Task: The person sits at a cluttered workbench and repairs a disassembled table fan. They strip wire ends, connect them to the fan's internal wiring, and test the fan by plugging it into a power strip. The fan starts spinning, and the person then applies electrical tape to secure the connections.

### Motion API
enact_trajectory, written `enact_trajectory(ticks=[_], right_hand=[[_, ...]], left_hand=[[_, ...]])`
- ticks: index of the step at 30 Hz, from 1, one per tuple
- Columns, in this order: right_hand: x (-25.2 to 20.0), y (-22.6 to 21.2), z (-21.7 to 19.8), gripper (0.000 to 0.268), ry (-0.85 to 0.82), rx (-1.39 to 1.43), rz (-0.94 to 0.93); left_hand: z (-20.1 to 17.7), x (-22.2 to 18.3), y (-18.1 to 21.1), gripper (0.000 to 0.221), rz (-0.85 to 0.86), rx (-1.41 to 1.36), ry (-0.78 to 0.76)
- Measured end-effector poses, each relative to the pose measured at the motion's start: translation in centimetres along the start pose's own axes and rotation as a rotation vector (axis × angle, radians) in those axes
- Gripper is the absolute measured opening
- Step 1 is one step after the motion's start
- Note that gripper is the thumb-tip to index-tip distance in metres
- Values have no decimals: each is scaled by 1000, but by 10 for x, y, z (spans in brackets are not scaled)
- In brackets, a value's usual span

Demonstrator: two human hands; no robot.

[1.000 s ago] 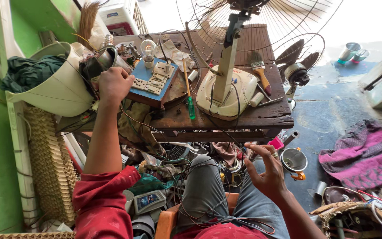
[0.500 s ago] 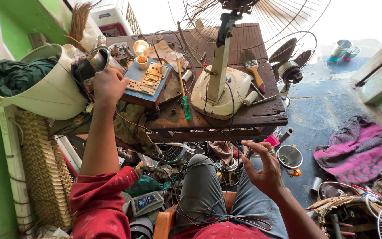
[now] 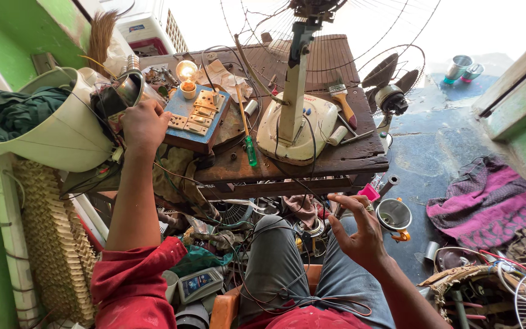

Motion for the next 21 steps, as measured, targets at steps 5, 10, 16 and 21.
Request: enact_trajectory(ticks=[5, 10, 16, 21], right_hand=[[1, 1, -1, 47, -8, 4, 23], [1, -3, -2, 47, 5, 5, 0], [2, -5, 0, 49, -2, 23, 17], [-4, -12, 17, 49, -61, -15, 25]], left_hand=[[6, 0, -7, 24, -40, -19, -19], [-8, 1, 1, 25, -14, -45, 32], [-53, -73, 49, 28, 9, -398, -29], [-46, -185, 125, 12, -28, -1031, -347]])
Point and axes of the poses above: each hand's wrist, its own x-axis towards the middle knuckle, its own z-axis out of the palm, y = z × x, the point moved 8 cm from there along x, towards the middle knuckle, and after that the axes turned 10 degrees about y, right-handed, at the moved point
